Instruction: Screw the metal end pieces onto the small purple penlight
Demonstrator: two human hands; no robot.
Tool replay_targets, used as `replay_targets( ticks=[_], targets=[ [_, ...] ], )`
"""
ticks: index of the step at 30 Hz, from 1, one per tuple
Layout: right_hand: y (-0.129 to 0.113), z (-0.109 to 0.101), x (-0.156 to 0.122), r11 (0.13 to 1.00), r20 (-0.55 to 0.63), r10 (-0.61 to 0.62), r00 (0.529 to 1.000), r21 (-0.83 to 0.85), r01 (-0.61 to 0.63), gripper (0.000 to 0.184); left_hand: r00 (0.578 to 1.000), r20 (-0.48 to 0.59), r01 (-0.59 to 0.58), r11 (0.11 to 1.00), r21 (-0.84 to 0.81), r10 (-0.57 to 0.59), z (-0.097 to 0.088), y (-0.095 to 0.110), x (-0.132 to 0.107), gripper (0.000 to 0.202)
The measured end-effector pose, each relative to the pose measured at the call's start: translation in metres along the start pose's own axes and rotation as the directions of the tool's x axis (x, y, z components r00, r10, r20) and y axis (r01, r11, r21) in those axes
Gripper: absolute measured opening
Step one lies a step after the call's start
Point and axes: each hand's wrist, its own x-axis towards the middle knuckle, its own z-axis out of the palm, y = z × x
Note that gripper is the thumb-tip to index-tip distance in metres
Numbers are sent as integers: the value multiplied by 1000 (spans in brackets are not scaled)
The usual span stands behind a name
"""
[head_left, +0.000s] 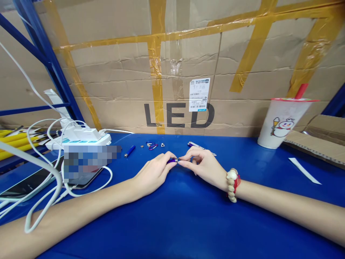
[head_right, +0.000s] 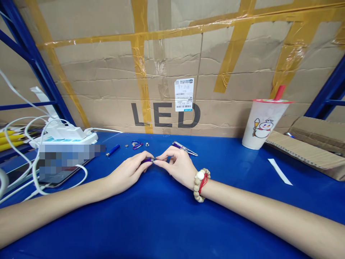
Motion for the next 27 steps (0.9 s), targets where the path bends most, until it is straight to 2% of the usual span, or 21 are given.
replay_targets(
  ticks=[6, 13, 18, 21, 27],
  targets=[
    [1, 0, 0, 1000, 23, 21, 1000, 8, -21, 30, 999, 32, 24, 999, -35, -22, -2, 3, 0, 22],
    [-1, 0, 0, 998, 12, 42, 999, 41, -43, 33, 999, -21, -44, 996, -79, 42, 2, -1, 0, 23],
    [-3, -2, 0, 996, 16, 54, 998, 75, -55, 36, 999, -25, -31, 990, -137, 28, 1, 0, -1, 20],
    [-2, -2, 0, 998, 4, 27, 1000, 57, -27, 38, 999, -12, -50, 988, -149, 49, 0, 1, -1, 18],
    [-2, -2, -2, 992, -55, -124, 991, 2, 124, 35, 994, 0, -107, 977, -185, 109, -1, 0, -2, 13]
  ],
)
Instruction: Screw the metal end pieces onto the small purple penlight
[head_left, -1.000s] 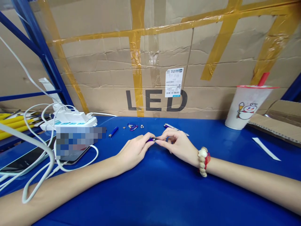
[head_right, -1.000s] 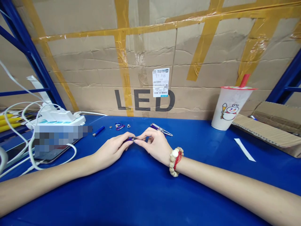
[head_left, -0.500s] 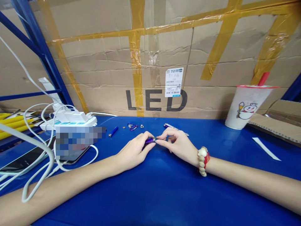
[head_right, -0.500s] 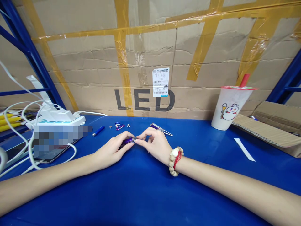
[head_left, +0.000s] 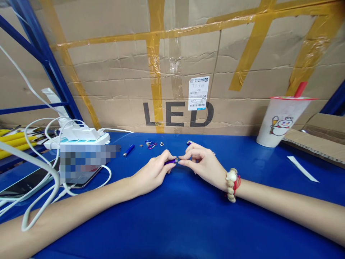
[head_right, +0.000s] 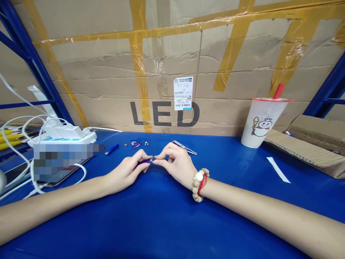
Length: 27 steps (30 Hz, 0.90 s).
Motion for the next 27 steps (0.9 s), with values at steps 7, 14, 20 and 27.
replay_targets(
  ticks=[7, 14, 20, 27],
  targets=[
    [-5, -1, 0, 1000, 42, -5, 999, 19, 4, 38, 996, -32, -83, 995, 53, 85, 0, -1, -1, 10],
    [-2, -1, -2, 975, 196, 105, 975, 175, -140, 39, 982, -41, -179, 974, 135, 186, 0, -4, -2, 9],
    [-5, -3, -3, 929, 318, 236, 918, 204, -310, 44, 989, -23, -143, 979, 145, 148, 0, -2, -2, 16],
    [-8, -3, -1, 909, 328, 279, 903, 213, -358, 44, 988, -46, -139, 982, 125, 146, 0, -3, -1, 14]
  ],
)
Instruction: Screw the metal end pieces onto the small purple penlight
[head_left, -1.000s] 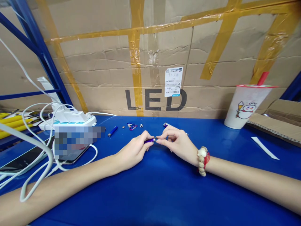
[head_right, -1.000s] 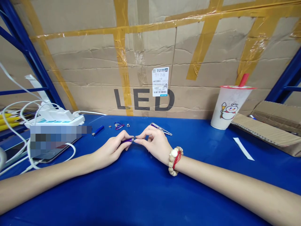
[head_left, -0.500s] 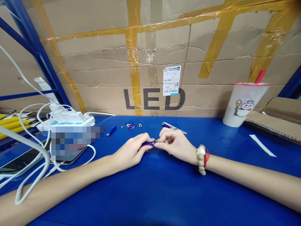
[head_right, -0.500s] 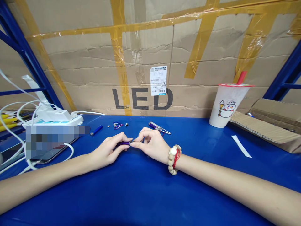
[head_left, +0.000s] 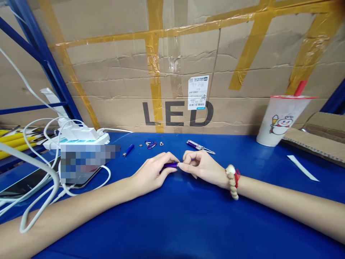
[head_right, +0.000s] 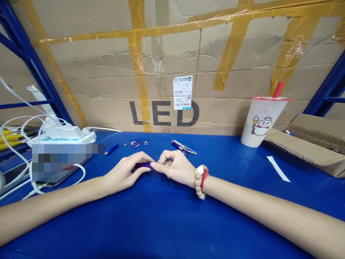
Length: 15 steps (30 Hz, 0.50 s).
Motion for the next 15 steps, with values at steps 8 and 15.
replay_targets(
  ticks=[8, 15],
  targets=[
    [0, 0, 2, 999, -48, 42, 998, 25, -41, 40, 1000, -10, 22, 996, 82, -21, 2, -1, 0, 23],
    [4, 0, 6, 1000, -17, 7, 1000, 9, -7, 41, 998, -23, 58, 995, 84, -56, 3, -1, 0, 24]
  ],
)
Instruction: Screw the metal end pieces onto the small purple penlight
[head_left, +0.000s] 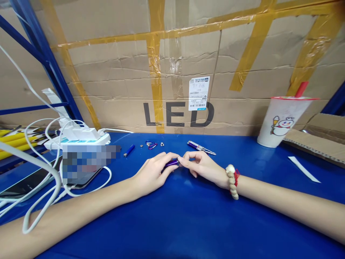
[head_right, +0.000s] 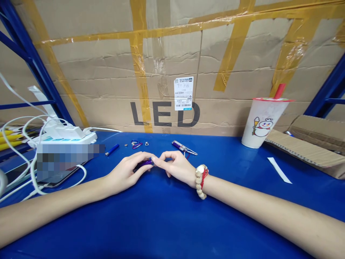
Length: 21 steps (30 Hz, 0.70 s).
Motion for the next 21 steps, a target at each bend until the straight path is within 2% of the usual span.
replay_targets(
  ticks=[8, 14, 21],
  targets=[
    [-2, -1, -1, 1000, 29, -3, 1000, 2, 3, 44, 1000, -9, 1, 1000, -23, -1, 1, -1, 0, 21],
    [-2, 0, 0, 999, -1, 31, 1000, -32, -31, 46, 1000, -3, 17, 999, -48, -18, 0, 1, 0, 21],
    [-1, -1, -1, 999, -9, 25, 1000, -37, -25, 46, 999, -15, 41, 999, 1, -41, -1, 4, -1, 20]
  ],
)
